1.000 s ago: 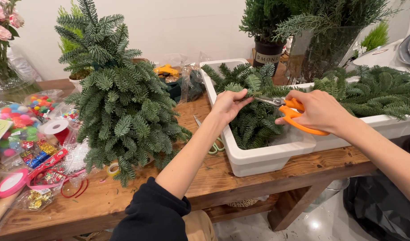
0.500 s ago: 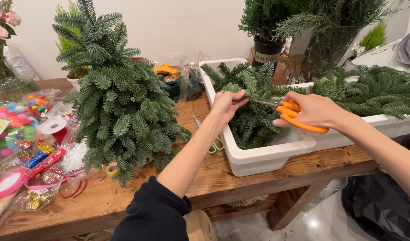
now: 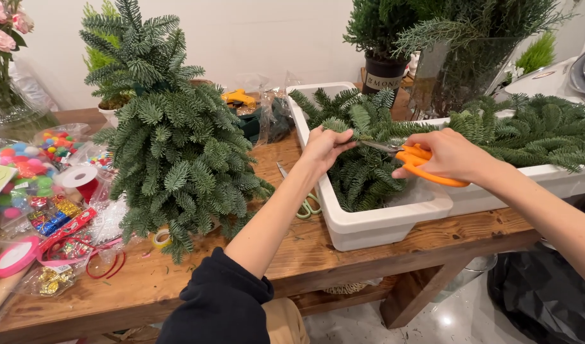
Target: The person trims artificial pine branches using orange-handled shears and arranges them into a small artificial Christmas tree. They repeatedly cut branches from a white bin and insert them into the tree to shape it.
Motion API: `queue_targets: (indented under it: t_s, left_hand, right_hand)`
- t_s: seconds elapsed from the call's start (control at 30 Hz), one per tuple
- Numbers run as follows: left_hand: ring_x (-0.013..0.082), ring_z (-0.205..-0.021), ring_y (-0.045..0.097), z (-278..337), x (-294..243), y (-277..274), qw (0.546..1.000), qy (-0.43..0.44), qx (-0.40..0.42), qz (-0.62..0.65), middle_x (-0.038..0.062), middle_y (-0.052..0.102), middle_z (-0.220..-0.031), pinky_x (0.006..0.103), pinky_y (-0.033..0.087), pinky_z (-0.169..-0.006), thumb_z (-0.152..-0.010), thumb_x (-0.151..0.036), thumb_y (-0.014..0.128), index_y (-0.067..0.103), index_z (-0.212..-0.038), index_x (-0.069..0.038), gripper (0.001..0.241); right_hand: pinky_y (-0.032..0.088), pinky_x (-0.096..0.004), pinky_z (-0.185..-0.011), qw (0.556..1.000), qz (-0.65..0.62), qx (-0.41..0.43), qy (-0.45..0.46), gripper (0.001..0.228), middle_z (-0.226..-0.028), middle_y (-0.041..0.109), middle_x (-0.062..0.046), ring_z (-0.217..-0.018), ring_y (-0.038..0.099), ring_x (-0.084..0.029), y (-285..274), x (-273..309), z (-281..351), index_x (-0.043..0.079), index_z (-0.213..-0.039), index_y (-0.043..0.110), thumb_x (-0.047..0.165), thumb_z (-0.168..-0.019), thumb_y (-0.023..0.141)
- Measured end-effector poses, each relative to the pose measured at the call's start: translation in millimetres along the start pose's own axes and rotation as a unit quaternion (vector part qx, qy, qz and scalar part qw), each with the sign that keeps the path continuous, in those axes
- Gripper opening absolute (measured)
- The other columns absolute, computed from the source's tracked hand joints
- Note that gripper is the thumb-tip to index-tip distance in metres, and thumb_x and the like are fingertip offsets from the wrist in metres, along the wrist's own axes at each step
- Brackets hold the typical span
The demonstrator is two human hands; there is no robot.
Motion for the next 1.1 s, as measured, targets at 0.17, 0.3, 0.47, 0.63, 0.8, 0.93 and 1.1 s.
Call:
queue_targets:
  t_s: [0.17,0.3,0.47,0.63,0.8,0.93,1.1]
  left_hand:
    - [0.0407,-0.080,0.072,-24.6,16.7,-19.2,0.990,0.095,0.034,-0.100,0.024,0.068,-0.098,0.0457,0.065,-0.071,-0.079,0.002,0.079,0.059,-0.112,0.006,0.039]
    - [0.0270,-0.073,0.075,-19.2,5.9,-19.6,0.980,0.107,0.021,-0.166,0.016,0.072,-0.096,0.0389,0.064,-0.067,-0.077,-0.008,0.082,0.060,-0.110,-0.003,0.040]
    - [0.0197,-0.083,0.067,22.2,-15.6,-0.6,0.994,0.032,-0.020,-0.098,0.020,0.069,-0.105,0.0270,0.059,-0.075,-0.081,0.003,0.073,-0.001,-0.158,-0.003,0.107]
    - [0.0240,-0.085,0.067,9.1,-5.9,-0.2,0.999,0.030,0.015,-0.035,0.026,0.066,-0.108,0.0315,0.060,-0.079,-0.079,0.011,0.070,-0.008,-0.157,-0.001,0.110]
    - [0.0263,-0.088,0.068,5.6,-4.2,-1.2,0.999,0.021,0.031,0.002,0.028,0.065,-0.110,0.0357,0.060,-0.087,-0.080,0.012,0.068,-0.013,-0.155,-0.002,0.112]
    - [0.0265,-0.097,0.065,4.7,-2.1,-1.3,0.999,0.008,0.035,0.018,0.025,0.064,-0.111,0.0364,0.059,-0.090,-0.081,0.015,0.065,-0.016,-0.155,-0.004,0.112]
    - [0.0281,-0.103,0.063,8.1,0.3,-1.2,0.999,-0.002,0.022,0.032,0.028,0.058,-0.119,0.0392,0.058,-0.094,-0.080,0.017,0.063,-0.013,-0.156,-0.005,0.110]
  right_hand:
    - [0.053,-0.046,-0.088,0.998,0.022,0.027,0.059,0.070,-0.096,0.080,-0.011,-0.103,0.071,-0.036,19.0,-14.6,-15.4,0.022,-0.115,0.072,0.065,-0.061,0.084]
    - [0.053,-0.046,-0.091,0.994,0.071,0.038,0.079,0.077,-0.100,0.079,-0.008,-0.107,0.071,-0.034,0.1,0.0,1.8,0.025,-0.118,0.069,0.075,-0.061,0.079]
    - [0.049,-0.038,-0.076,0.987,0.128,0.043,0.087,0.074,-0.093,0.076,-0.003,-0.086,0.070,-0.026,-17.0,12.3,17.1,0.023,-0.110,0.056,0.082,-0.066,0.059]
    - [0.043,-0.034,-0.070,0.994,0.047,0.044,0.084,0.062,-0.084,0.073,-0.002,-0.076,0.064,-0.022,-18.8,16.6,17.6,0.020,-0.099,0.060,0.074,-0.068,0.067]
    - [0.040,-0.029,-0.067,0.997,-0.037,0.032,0.064,0.050,-0.080,0.073,-0.002,-0.069,0.061,-0.018,-22.3,21.3,20.6,0.017,-0.096,0.068,0.058,-0.069,0.078]
    - [0.036,-0.028,-0.063,0.998,-0.036,0.018,0.048,0.047,-0.071,0.068,-0.003,-0.062,0.055,-0.018,-19.0,14.6,17.8,0.015,-0.087,0.068,0.057,-0.070,0.081]
    - [0.037,-0.027,-0.063,0.999,-0.041,0.011,0.026,0.046,-0.063,0.065,-0.003,-0.058,0.053,-0.017,-12.0,9.6,15.8,0.014,-0.081,0.068,0.057,-0.070,0.081]
Point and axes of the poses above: each hand's wrist, its own z-axis away from the middle knuckle, its own y-axis out of the palm, x = y × z, the point moved 4 cm from there along -z, towards the middle knuckle
